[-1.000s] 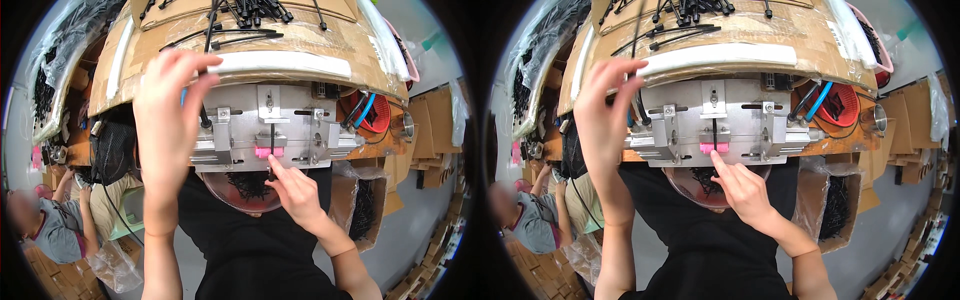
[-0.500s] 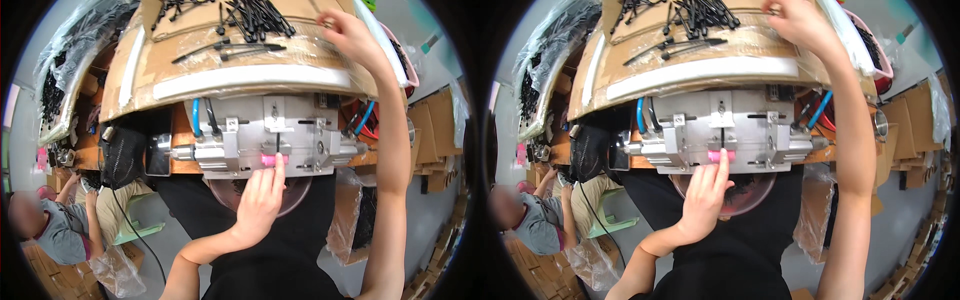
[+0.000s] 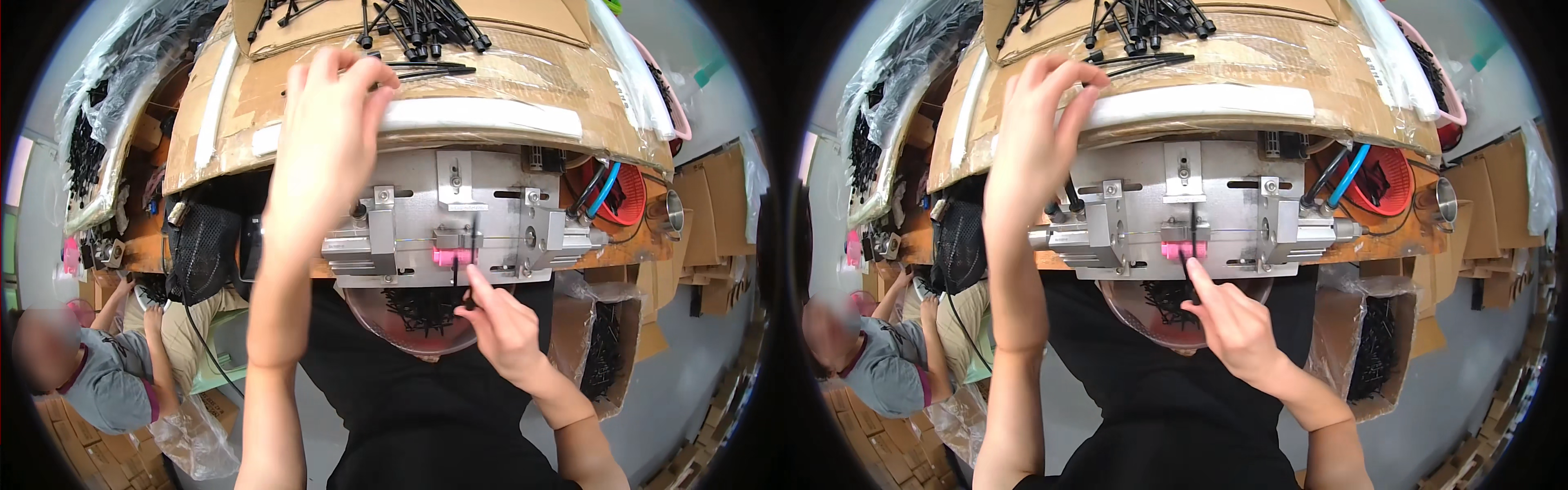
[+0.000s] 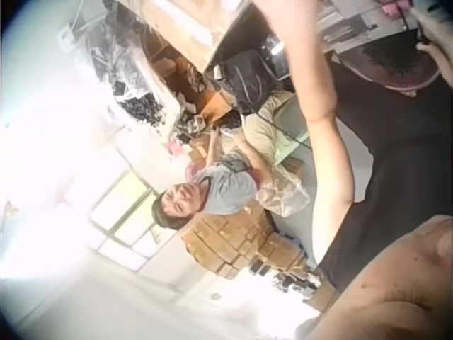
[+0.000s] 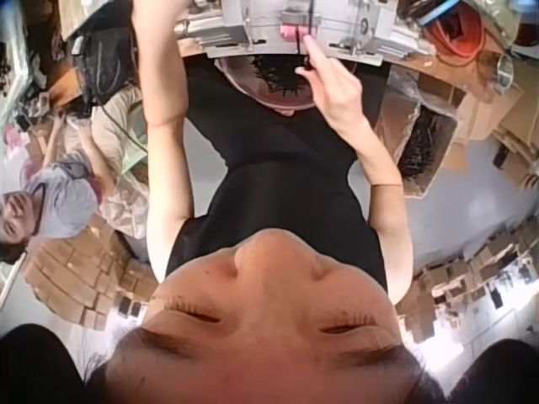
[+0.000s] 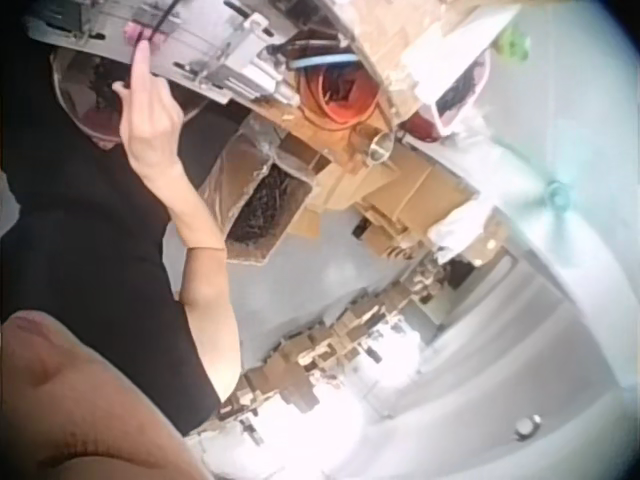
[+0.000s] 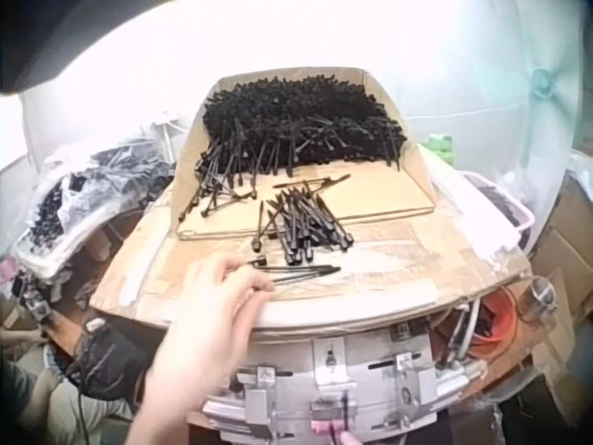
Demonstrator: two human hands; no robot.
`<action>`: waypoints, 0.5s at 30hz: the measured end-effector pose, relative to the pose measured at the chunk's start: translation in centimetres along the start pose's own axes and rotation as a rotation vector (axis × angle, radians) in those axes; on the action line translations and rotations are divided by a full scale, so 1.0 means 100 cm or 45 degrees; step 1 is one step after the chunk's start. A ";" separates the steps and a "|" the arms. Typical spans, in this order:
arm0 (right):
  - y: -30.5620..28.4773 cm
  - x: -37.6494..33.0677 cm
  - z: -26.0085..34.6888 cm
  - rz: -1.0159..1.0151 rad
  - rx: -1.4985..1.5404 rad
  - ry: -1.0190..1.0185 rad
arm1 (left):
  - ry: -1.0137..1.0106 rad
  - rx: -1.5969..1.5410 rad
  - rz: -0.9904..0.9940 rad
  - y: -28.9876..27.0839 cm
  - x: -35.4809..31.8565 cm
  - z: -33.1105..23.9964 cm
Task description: The person repeatedly picks up black plastic cable ties from a cardboard box and inserts them into a pneumatic crimping machine. They operate the machine to crimp the ties and then place the finished items into a clear plastic bowl below. The process is continuous and repetitive throughout the clip.
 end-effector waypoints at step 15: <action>-0.003 0.008 -0.004 0.046 -0.105 0.098 | -0.034 -0.222 0.283 -0.013 -0.070 -0.077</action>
Point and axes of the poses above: each hand's wrist, its own x-axis towards the middle knuckle, its own y-axis out of the palm, z = x × y, the point moved 9 cm from there along x, towards the middle knuckle, and after that the axes turned 8 degrees about y, right-handed, at the moved point
